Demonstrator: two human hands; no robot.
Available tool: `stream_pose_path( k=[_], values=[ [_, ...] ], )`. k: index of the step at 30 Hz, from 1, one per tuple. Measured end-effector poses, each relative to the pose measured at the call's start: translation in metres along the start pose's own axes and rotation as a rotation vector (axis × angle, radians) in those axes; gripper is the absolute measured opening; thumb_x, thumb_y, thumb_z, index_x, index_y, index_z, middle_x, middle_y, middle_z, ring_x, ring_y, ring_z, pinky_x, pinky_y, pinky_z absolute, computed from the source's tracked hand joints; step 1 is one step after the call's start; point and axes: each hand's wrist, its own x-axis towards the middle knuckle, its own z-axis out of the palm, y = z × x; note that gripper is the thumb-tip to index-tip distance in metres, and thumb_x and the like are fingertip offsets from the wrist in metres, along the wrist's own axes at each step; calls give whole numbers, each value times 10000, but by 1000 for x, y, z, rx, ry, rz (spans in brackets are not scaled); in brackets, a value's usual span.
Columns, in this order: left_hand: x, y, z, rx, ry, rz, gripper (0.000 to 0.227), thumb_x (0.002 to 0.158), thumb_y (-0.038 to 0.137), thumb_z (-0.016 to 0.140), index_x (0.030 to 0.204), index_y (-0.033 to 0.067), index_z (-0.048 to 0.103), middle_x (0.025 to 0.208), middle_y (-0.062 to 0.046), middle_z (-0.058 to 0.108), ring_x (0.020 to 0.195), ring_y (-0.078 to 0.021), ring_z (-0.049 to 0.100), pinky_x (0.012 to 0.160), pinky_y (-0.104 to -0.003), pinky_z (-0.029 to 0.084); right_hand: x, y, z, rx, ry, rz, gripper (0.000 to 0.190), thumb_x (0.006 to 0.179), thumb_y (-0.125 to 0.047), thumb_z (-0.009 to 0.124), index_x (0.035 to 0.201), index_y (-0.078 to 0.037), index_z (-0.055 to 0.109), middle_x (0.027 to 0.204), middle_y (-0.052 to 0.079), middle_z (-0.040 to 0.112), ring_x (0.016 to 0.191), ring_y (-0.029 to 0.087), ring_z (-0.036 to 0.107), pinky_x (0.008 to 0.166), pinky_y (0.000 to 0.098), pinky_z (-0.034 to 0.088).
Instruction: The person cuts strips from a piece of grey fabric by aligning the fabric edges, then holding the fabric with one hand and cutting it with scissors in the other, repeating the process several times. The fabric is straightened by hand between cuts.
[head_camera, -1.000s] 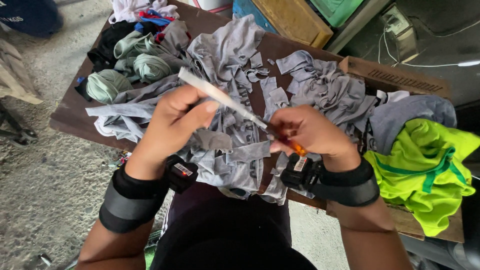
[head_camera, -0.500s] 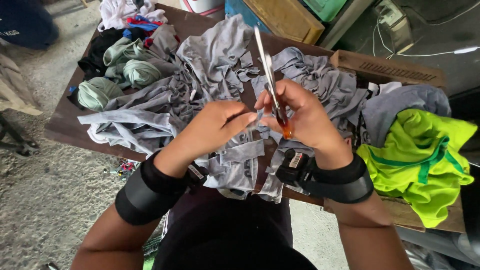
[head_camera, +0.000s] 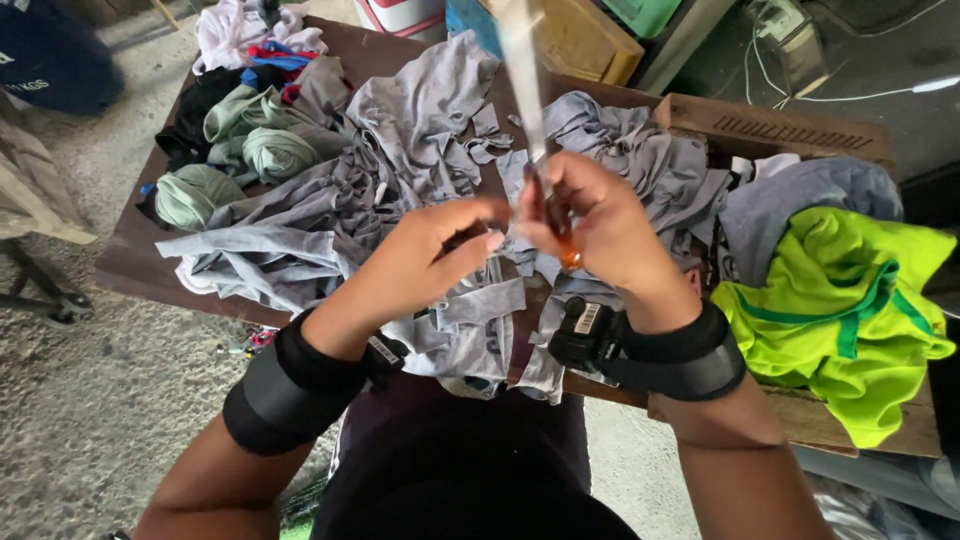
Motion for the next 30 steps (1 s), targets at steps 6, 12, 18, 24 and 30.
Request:
stream_pose_path(
  k=[6, 12, 18, 24, 30],
  values=[
    [-8, -8, 1, -67, 5, -24, 220, 1028, 55, 647, 1245, 75, 619, 1078, -42, 665, 886, -102, 633, 821, -254, 531, 3, -6, 0, 122, 153, -9, 299, 916, 90, 747, 1110, -55, 572, 1012, 5, 649, 862, 65, 594, 753, 223, 485],
    [-1, -5, 3, -115, -80, -98, 306, 1004, 20, 617, 1274, 128, 712, 1104, -40, 673, 760, -121, 689, 655, -280, 593, 3, 4, 3, 152, 192, -22, 312, 918, 88, 739, 1133, -54, 564, 1011, 7, 645, 923, 75, 624, 837, 244, 542],
    [13, 19, 0, 149, 31, 394, 323, 915, -16, 700, 1223, 76, 672, 1114, -92, 691, 975, -251, 687, 836, -355, 548, 4, 3, 3, 132, 202, -29, 290, 927, 85, 748, 1114, -47, 570, 983, 17, 652, 881, 86, 620, 808, 247, 538],
    [5, -11, 5, 0, 90, 284, 264, 990, -5, 731, 1222, 122, 738, 1094, -57, 756, 995, -162, 737, 863, -274, 590, 4, 5, -12, 89, 83, 39, 292, 908, 34, 778, 1119, -38, 590, 958, 18, 675, 851, 78, 641, 769, 241, 529],
    [-21, -14, -26, -104, 327, 139, 331, 959, -50, 742, 1257, 93, 721, 1230, -46, 697, 946, -71, 626, 808, -215, 501, -6, -29, -49, -296, -70, 160, 449, 810, -163, 880, 1167, -37, 638, 954, 24, 668, 867, 113, 647, 769, 272, 532]
  ],
)
